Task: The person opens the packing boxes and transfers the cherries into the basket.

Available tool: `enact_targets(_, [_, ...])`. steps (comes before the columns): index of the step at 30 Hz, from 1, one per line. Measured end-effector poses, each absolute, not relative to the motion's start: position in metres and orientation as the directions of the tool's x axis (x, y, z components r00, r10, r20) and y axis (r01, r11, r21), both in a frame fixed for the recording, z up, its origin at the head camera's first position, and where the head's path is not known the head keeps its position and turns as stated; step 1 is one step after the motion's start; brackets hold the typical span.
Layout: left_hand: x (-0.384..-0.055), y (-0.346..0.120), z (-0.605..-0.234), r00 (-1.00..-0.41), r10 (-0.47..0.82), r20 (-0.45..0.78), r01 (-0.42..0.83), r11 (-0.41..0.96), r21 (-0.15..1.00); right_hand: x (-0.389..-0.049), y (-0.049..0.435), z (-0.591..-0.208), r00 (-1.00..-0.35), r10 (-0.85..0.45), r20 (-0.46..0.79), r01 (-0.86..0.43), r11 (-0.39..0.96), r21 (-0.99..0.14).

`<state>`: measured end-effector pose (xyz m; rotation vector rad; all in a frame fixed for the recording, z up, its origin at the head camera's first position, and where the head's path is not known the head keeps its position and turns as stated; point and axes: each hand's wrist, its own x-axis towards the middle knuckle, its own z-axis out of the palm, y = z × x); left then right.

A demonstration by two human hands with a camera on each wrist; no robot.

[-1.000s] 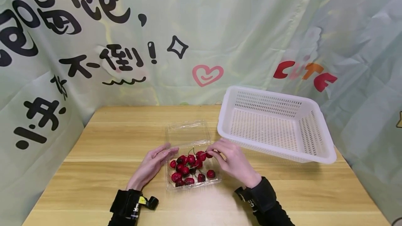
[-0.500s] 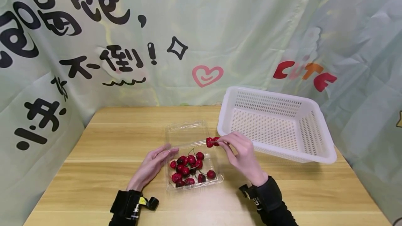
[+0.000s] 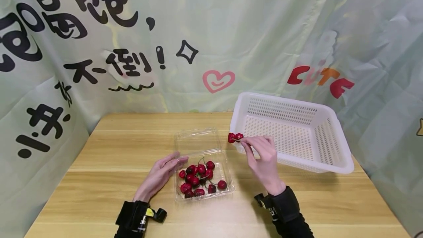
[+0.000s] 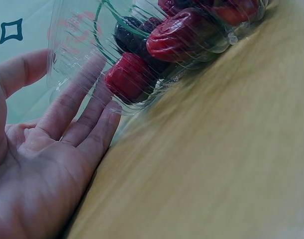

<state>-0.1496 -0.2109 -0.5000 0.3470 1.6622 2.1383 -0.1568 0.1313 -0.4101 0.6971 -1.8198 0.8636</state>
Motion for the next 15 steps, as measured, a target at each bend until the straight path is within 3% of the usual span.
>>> enact_targets(6, [-0.15,-0.211,-0.5,-0.884,0.465,-0.045,-0.16,-0.211,0.964,-0.158,0.137,-0.414,-0.443,-0.029,0.896,-0.703,0.631,-0.327])
enact_targets(15, [-0.149,-0.211,-0.5,-0.884,0.465,-0.054,-0.165,-0.202,0.965,-0.159,0.144,-0.417,-0.504,-0.01,0.864,-0.593,0.731,-0.338])
